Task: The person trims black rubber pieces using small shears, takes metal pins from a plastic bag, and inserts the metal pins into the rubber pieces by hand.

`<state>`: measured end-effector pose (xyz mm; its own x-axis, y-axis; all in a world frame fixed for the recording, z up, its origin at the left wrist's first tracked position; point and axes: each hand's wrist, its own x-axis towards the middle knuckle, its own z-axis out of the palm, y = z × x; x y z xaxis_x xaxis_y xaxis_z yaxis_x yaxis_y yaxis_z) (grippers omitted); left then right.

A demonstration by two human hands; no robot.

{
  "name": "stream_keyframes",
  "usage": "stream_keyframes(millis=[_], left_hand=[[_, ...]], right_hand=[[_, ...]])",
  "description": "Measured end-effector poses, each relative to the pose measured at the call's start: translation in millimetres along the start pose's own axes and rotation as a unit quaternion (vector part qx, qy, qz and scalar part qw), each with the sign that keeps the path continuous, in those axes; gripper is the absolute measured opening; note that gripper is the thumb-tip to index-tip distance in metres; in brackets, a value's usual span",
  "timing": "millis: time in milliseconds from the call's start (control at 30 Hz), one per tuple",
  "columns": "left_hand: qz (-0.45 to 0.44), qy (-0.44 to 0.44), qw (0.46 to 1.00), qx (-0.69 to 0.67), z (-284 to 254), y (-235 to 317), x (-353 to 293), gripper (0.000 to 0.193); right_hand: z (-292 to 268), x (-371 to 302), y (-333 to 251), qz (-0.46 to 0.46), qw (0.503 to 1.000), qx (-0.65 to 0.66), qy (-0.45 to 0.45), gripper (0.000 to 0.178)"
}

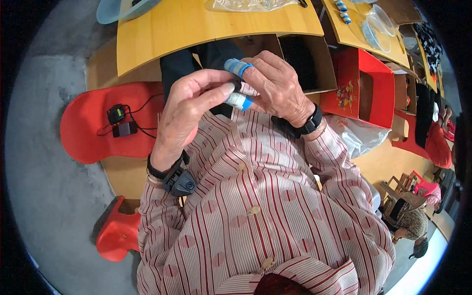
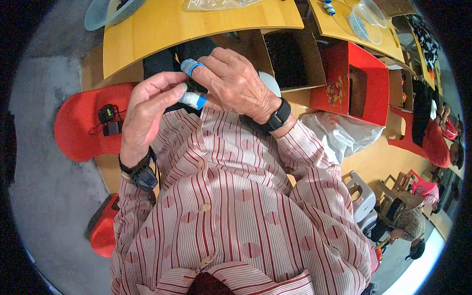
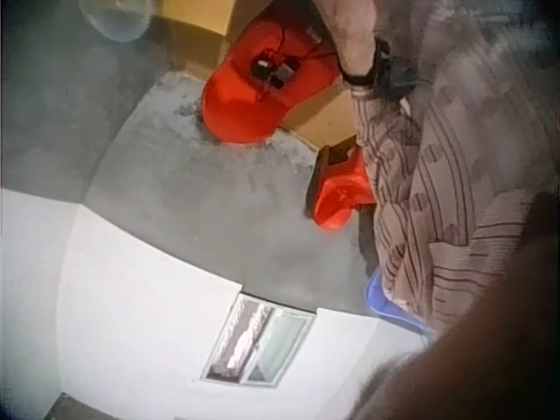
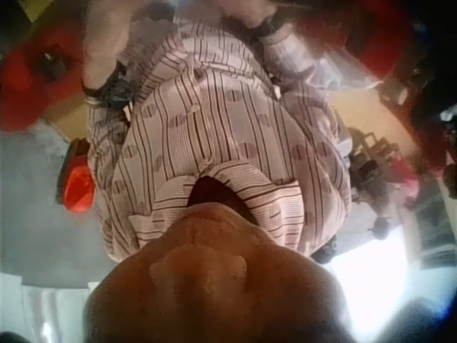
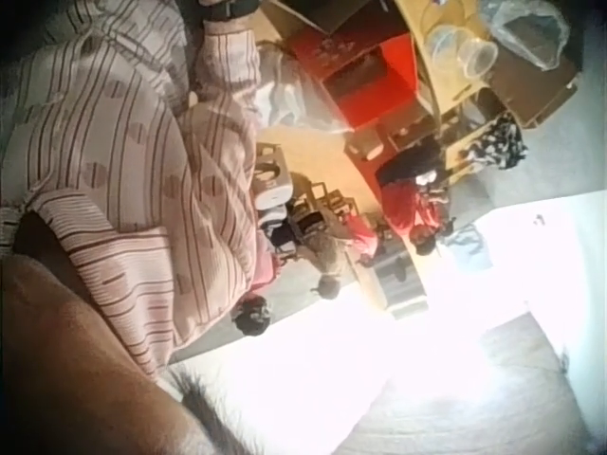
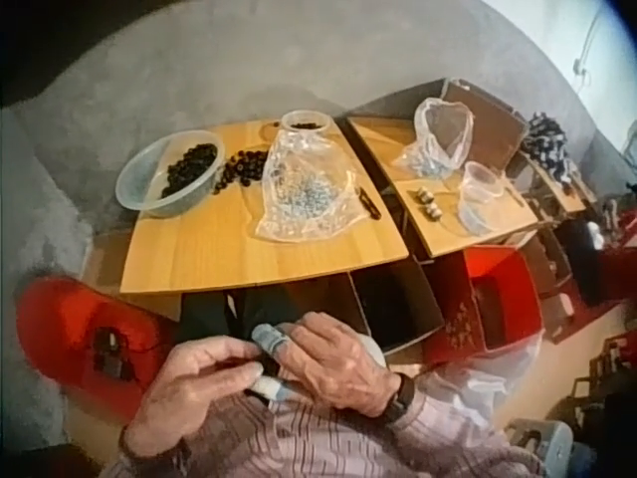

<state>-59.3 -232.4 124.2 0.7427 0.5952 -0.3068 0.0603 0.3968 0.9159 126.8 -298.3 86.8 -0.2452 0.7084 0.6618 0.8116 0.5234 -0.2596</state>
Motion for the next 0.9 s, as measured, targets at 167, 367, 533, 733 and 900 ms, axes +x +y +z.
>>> stream_keyframes(millis=[167, 367, 533, 733, 900], left_hand=[[0.033, 0.032, 0.999, -0.006, -1, -4, 5, 0.023], [0.068, 0.073, 0.995, -0.013, 2, -3, 6, 0.023], [0.070, 0.055, 0.996, 0.008, 2, -2, 5, 0.024], [0.072, 0.055, 0.996, 0.008, 7, -2, 4, 0.025], [0.066, 0.058, 0.996, 0.002, 9, -5, 2, 0.027]], right_hand=[[0, 0, 1, 0.008, 1.000, 0.018, 0.001, 0.041], [-3, 1, 1, 0.016, 1.000, 0.014, 0.000, 0.039], [-4, -1, -1, 0.014, 1.000, 0.015, -0.013, 0.039], [-5, -3, -4, 0.006, 1.000, 0.025, -0.011, 0.039], [-7, -7, -8, 0.011, 0.999, 0.032, -0.038, 0.040]])
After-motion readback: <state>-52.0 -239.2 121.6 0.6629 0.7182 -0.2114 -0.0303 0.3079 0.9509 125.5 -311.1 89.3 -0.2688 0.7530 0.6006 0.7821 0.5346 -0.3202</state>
